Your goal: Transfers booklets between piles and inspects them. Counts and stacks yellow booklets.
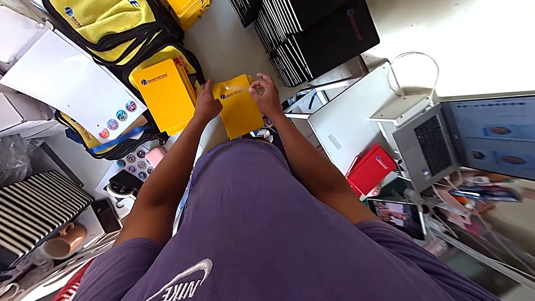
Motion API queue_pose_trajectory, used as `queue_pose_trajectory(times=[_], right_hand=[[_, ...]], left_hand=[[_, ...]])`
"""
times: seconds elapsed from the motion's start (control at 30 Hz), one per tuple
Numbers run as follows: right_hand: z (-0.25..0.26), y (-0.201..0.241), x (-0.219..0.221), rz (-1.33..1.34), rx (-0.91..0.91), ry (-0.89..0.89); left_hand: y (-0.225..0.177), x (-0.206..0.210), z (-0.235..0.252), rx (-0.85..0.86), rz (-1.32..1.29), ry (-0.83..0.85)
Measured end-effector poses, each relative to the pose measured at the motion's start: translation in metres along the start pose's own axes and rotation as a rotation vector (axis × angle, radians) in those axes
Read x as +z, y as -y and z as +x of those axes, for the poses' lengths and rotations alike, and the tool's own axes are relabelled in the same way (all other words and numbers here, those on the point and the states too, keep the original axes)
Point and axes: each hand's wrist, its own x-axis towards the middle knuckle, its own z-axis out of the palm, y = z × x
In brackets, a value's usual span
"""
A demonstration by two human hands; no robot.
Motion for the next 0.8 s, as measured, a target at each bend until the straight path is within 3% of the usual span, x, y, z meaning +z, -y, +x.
queue_pose_trajectory(times=[0.13,0.23,0.4,0.6,0.8], right_hand=[[-0.002,-0.022,-0.007,0.45,0.436,-0.149],[-0.006,-0.036,-0.007,0.52,0.617,-0.122],[-0.009,-0.027,-0.006,0.168,0.378,-0.05],[-0.004,-0.009,0.009,-0.177,0.042,0.076],[0.007,0.001,0.02,-0.307,-0.024,0.087]], left_hand=[[-0.002,-0.004,0.002,-0.105,-0.169,-0.009],[0.002,0.0,0.0,-0.166,-0.463,0.018],[0.0,-0.018,-0.024,0.031,-0.884,-0.133],[0.039,-0.092,-0.032,0.075,-0.645,-0.541],[0.094,-0.14,-0.023,0.013,-0.579,-0.708]])
